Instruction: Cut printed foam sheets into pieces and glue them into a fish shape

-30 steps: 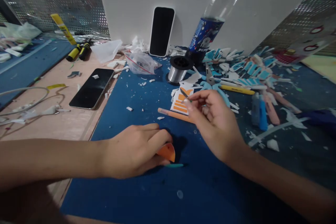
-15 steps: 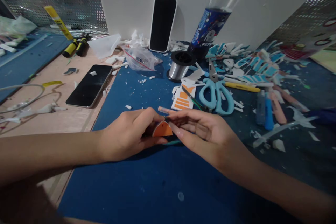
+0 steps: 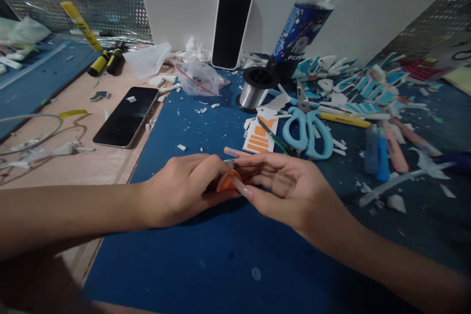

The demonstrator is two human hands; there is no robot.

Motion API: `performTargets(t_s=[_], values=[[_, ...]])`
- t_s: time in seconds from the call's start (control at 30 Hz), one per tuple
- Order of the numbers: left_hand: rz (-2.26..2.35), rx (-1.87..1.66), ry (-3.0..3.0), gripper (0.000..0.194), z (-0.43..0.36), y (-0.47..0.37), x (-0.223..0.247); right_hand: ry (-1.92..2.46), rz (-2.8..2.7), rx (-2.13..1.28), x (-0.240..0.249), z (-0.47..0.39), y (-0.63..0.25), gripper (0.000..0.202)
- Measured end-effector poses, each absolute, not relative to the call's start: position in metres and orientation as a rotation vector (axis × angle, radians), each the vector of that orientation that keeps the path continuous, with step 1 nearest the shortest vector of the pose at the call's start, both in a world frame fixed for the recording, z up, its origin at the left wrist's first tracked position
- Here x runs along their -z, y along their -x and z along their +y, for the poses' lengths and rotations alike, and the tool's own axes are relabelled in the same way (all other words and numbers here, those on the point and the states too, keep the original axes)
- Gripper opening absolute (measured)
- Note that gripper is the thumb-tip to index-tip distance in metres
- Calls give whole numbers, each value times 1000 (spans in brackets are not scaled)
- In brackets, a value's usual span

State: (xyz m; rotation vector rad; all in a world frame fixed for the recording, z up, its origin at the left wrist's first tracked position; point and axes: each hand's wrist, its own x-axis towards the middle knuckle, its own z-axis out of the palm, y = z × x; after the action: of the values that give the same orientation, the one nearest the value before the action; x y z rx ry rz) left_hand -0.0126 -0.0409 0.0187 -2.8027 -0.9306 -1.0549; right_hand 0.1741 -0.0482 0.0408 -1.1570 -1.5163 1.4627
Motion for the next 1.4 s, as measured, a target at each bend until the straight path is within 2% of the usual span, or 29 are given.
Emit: performTargets(t_s=[0.5, 0.97, 1.13, 1.4], values=[[-817, 975, 2827, 18, -44, 13, -18, 1183, -1504, -1403, -43, -53, -171, 22], [-913, 982, 2825, 28, -38, 14, -18, 1196, -1447, -1478, -41, -51, -176, 22], [-1117, 875, 2997, 18, -33, 17, -23, 1223, -1358, -1557, -44, -49, -177, 19], [-1240, 866, 3084, 5, -33, 18, -22, 1270, -1315, -1592, -46, -49, -177, 30]])
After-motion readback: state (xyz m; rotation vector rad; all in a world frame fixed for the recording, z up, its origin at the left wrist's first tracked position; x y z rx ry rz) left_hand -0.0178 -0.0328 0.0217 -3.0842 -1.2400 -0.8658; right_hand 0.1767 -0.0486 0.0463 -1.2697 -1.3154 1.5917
